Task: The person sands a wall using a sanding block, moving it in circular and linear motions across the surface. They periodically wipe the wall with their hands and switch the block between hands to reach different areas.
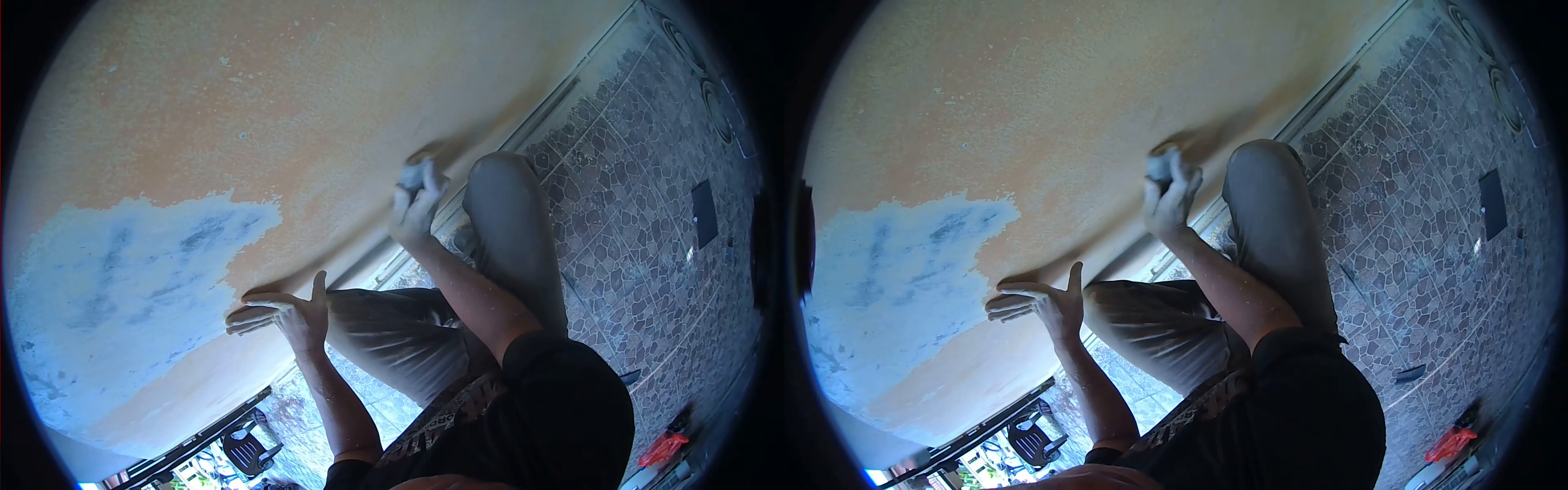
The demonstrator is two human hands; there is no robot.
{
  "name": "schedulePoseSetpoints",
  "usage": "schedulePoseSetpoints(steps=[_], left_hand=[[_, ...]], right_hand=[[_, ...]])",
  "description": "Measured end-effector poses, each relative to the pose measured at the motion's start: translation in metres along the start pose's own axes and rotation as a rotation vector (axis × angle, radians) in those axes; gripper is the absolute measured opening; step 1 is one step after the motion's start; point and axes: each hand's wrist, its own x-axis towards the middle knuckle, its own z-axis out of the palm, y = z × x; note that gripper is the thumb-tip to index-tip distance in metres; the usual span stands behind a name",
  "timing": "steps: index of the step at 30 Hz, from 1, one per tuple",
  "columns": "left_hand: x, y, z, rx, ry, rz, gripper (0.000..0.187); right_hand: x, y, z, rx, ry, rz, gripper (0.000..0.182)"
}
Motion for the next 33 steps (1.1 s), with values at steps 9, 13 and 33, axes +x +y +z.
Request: schedulePoseSetpoints(steps=[9, 13, 33], left_hand=[[-0.002, -0.019, 0.026, -0.513, -0.04, -0.116, 0.143], [0.003, -0.008, 0.01, 0.027, 0.186, 0.091, 0.141], [-0.014, -0.019, 0.079, -0.018, 0.374, 0.154, 0.122]], right_hand=[[-0.012, -0.085, -0.026, 0.231, -0.302, -0.045, 0.056], [-0.001, -0.065, -0.026, 0.135, -0.247, -0.157, 0.058], [0.086, -0.081, -0.015, 0.294, 0.025, -0.001, 0.059]])
